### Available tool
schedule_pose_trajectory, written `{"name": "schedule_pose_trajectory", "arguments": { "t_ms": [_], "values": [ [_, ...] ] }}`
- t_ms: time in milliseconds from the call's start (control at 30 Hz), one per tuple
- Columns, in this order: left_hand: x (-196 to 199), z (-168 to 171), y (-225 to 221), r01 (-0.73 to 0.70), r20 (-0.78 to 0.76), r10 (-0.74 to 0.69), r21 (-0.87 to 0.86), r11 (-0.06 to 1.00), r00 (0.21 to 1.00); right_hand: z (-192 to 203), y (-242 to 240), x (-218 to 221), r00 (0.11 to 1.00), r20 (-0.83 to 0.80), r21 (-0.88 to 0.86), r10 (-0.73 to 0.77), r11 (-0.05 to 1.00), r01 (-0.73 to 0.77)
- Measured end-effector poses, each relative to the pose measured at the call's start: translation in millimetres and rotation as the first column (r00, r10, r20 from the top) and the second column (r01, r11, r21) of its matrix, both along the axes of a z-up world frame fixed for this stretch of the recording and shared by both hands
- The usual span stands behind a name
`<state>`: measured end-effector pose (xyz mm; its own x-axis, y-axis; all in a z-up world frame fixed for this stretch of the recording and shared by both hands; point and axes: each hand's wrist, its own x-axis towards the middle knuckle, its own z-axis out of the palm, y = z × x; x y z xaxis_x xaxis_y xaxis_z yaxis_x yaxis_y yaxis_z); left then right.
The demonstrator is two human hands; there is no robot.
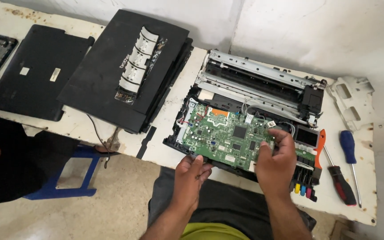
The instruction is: Installing and connecting a circuit board within a printer chassis, involving ribbon cable management.
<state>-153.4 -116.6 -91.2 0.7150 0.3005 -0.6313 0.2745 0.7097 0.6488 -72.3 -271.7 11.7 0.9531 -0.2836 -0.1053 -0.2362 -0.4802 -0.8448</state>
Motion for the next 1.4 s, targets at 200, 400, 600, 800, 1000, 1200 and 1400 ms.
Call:
{"name": "schedule_pose_trajectory", "arguments": {
  "t_ms": [200, 400, 600, 800, 1000, 1200, 1400],
  "values": [
    [-0.4, 4.0, 0.2, 0.008, -0.013, -0.008, 0.006, 1.0, 1.0, -14.7, -5.8, 9.3, 1.0, 0.006, 0.002, 0.028, 1.0, -0.028],
    [1.2, -13.6, -3.2, -0.034, -0.013, 0.034, -0.035, 0.999, 0.999, -14.1, 2.8, 8.3, 0.998, -0.002, 0.036, 0.064, 0.997, -0.064],
    [1.5, -19.8, -3.5, -0.015, -0.002, 0.015, -0.019, 1.0, 1.0, 18.8, 2.3, 8.6, 0.953, -0.265, -0.069, 0.143, 0.984, -0.167],
    [0.6, -11.9, -2.2, -0.016, -0.021, 0.016, -0.012, 1.0, 1.0, 20.2, 0.5, 6.1, 0.945, -0.23, -0.066, 0.231, 0.966, -0.252],
    [-1.3, -16.0, -2.0, -0.01, 0.0, 0.01, -0.014, 1.0, 1.0, 4.9, 0.4, 0.2, 0.957, -0.181, -0.037, 0.227, 0.971, -0.237],
    [0.8, -0.2, -1.6, -0.006, -0.039, 0.007, 0.014, 1.0, 0.999, 29.7, 10.4, -0.7, 0.899, -0.4, -0.22, 0.178, 0.934, -0.283],
    [-2.3, -7.9, -0.8, 0.004, 0.007, -0.004, 0.024, 1.0, 1.0, 29.3, -1.8, 10.0, 0.854, -0.495, -0.313, 0.161, 0.884, -0.348]
  ]
}}
